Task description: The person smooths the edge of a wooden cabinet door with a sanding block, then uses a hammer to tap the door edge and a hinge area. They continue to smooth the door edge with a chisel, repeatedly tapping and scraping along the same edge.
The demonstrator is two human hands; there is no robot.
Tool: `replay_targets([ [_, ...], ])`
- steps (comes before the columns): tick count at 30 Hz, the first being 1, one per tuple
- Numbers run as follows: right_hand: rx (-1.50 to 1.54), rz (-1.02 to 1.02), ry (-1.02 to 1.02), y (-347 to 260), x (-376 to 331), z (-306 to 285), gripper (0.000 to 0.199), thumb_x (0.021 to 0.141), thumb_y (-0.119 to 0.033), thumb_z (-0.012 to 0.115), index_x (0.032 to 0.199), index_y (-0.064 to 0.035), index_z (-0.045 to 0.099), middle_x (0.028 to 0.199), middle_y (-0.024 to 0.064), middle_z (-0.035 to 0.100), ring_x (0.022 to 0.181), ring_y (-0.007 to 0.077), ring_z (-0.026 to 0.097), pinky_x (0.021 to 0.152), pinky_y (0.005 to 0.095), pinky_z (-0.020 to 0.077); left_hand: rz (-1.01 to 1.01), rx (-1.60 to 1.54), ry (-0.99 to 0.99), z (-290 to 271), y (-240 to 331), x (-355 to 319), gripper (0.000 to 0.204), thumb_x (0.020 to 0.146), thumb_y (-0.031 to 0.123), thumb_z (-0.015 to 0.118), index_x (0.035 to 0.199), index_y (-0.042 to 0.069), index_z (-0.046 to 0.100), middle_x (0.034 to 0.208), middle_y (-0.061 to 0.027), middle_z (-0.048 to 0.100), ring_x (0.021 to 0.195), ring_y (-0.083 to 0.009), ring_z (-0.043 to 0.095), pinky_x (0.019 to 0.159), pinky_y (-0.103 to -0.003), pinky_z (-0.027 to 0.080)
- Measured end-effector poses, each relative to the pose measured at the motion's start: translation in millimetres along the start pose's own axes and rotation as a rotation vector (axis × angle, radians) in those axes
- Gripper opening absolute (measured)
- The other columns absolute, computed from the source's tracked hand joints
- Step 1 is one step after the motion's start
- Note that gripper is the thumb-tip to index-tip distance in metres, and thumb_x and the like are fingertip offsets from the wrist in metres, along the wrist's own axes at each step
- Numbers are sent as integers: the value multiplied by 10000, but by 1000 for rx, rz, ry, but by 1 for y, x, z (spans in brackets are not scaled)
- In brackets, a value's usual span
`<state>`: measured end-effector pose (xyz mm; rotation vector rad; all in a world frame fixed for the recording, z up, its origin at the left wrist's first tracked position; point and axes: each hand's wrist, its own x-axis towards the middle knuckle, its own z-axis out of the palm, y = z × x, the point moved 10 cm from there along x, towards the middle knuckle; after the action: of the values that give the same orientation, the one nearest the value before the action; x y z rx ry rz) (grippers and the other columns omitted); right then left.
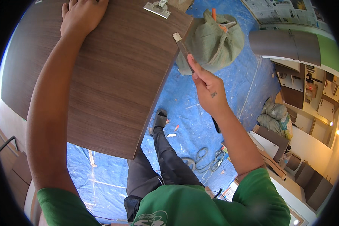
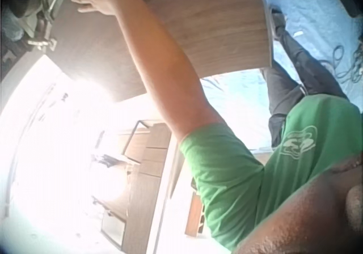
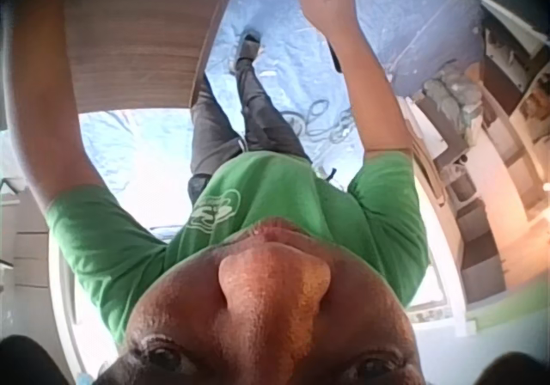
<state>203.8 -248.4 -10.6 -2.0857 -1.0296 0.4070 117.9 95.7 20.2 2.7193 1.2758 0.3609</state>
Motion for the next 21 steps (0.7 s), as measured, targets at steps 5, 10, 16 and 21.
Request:
replay_targets([
  [5, 19, 134, 14, 11, 65, -12, 530, 1027, -32, 545, 1486, -295, 584, 758, 27, 543, 690, 112, 508, 707, 259, 486, 6, -26, -9, 1, 12, 0, 726, 1068, 563, 371, 1589, 57, 369, 1675, -125, 336, 1573, -319, 223, 1290, -461, 137],
  [10, -13, 42, -16, 5, 22, -2, 494, 1046, -68, 541, 1486, -287, 582, 734, 19, 539, 671, 123, 494, 698, 265, 486, -9, 0, -17, 0, -2, -2, 729, 1067, 563, 373, 1594, 59, 359, 1679, -121, 329, 1578, -315, 210, 1292, -460, 131],
  [16, -27, 190, -42, 6, 52, -11, 497, 1047, -66, 536, 1489, -289, 581, 782, 16, 569, 686, 125, 497, 707, 269, 486, -13, -30, -15, -1, 6, -1, 728, 1068, 563, 374, 1597, 63, 355, 1680, -119, 329, 1578, -313, 212, 1294, -459, 127],
  [21, 29, 118, -23, 11, 39, -5, 480, 1049, -86, 541, 1486, -283, 585, 801, 33, 598, 682, 146, 501, 707, 278, 490, -19, -15, -26, 2, 1, 0, 723, 1068, 558, 377, 1597, 65, 355, 1680, -118, 330, 1577, -317, 216, 1293, -459, 128],
])
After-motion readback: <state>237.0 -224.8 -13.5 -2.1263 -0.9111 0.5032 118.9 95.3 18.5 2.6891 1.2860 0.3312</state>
